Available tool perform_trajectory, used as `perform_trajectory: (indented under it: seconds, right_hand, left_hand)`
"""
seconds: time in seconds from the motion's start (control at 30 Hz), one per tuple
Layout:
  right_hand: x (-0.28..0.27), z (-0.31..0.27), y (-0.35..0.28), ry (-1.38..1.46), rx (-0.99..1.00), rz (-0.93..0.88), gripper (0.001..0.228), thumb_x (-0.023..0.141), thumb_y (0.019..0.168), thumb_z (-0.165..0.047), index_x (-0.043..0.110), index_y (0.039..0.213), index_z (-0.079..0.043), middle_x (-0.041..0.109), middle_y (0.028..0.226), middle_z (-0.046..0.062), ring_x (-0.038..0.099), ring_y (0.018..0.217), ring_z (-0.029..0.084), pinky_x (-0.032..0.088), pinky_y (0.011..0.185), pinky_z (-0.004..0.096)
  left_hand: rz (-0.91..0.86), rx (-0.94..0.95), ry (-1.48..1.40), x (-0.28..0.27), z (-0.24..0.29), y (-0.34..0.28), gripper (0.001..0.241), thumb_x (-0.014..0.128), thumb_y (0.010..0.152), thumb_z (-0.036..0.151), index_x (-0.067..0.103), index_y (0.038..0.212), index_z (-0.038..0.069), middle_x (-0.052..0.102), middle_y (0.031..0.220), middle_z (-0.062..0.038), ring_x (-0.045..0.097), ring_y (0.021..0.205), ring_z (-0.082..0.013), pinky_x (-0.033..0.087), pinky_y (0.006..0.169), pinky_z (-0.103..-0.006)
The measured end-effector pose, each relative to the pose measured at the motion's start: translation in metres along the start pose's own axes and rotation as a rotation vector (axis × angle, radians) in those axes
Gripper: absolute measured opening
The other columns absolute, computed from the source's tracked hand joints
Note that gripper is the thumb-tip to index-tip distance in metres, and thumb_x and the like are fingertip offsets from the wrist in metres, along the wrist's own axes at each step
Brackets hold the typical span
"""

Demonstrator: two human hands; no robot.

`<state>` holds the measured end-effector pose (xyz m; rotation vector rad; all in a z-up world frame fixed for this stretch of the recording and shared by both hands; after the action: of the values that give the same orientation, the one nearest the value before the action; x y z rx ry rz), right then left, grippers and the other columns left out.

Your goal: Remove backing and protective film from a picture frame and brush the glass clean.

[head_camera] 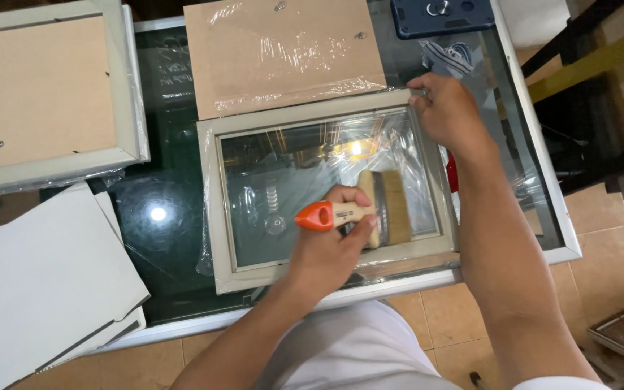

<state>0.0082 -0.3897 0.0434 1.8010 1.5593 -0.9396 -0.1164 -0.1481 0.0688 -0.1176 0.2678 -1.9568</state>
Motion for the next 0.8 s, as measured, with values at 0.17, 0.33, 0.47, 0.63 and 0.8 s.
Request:
perform_trajectory:
  seconds: [0.17, 0.33, 0.47, 0.63, 0.8]
  right_hand:
    - [0.001, 0.002, 0.003, -0.024, 0.003, -0.008, 0.030, 0.063, 0.098, -0.006, 0.070, 0.127, -0.002, 0.074, 0.101, 0.016, 0.070, 0.086, 0.028, 0.054, 0.078, 0.041]
    - [-0.002, -0.009, -0.002, -0.039, 0.064, -0.036, 0.032, 0.060, 0.100, -0.006, 0.067, 0.131, -0.001, 0.073, 0.113, 0.019, 0.071, 0.094, 0.030, 0.055, 0.082, 0.043]
    - [-0.014, -0.057, -0.035, -0.164, -0.173, 0.098, 0.038, 0.069, 0.096, -0.010, 0.070, 0.133, -0.003, 0.070, 0.079, 0.013, 0.065, 0.067, 0.033, 0.051, 0.065, 0.046]
    - [0.004, -0.186, -0.106, 0.283, -0.778, -0.426, 0.073, 0.081, 0.084, -0.021, 0.046, 0.149, -0.018, 0.055, 0.143, 0.012, 0.064, 0.097, 0.019, 0.050, 0.046, 0.023]
    - [0.041, -0.182, -0.088, 0.185, -0.680, -0.420, 0.020, 0.072, 0.085, -0.011, 0.074, 0.102, 0.000, 0.076, 0.096, 0.017, 0.071, 0.087, 0.037, 0.052, 0.080, 0.048]
  left_hand:
    - [0.076, -0.442, 0.319, -0.082, 0.024, -0.044, 0.021, 0.065, 0.097, 0.016, 0.062, 0.117, 0.021, 0.073, 0.095, 0.000, 0.070, 0.075, -0.0127, 0.055, 0.064, -0.0316]
    - [0.357, -0.431, 0.639, -0.153, 0.057, -0.084, 0.032, 0.069, 0.089, 0.010, 0.063, 0.119, 0.014, 0.076, 0.098, -0.006, 0.067, 0.069, -0.0174, 0.055, 0.063, -0.0327]
    - [0.445, -0.188, 0.767, -0.161, 0.060, -0.093, 0.042, 0.064, 0.091, 0.010, 0.051, 0.131, 0.008, 0.075, 0.100, -0.012, 0.078, 0.067, -0.0262, 0.058, 0.060, -0.0394]
    - [0.334, 0.549, 0.695, -0.132, 0.079, -0.059, 0.020, 0.083, 0.081, 0.007, 0.074, 0.096, -0.003, 0.068, 0.088, -0.009, 0.061, 0.060, -0.0173, 0.049, 0.051, -0.0293]
    - [0.344, 0.701, 0.222, -0.148, 0.059, -0.014, 0.022, 0.074, 0.092, 0.017, 0.063, 0.106, 0.004, 0.077, 0.103, -0.006, 0.074, 0.090, -0.0140, 0.061, 0.079, -0.0273]
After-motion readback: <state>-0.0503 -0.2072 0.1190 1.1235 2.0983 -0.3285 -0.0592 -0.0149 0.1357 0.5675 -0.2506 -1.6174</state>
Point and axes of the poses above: each hand's wrist, its own y-axis towards the middle knuckle, its own x-axis out of the palm, z = x × y, the point moved 4 cm from there along y, towards the middle knuckle
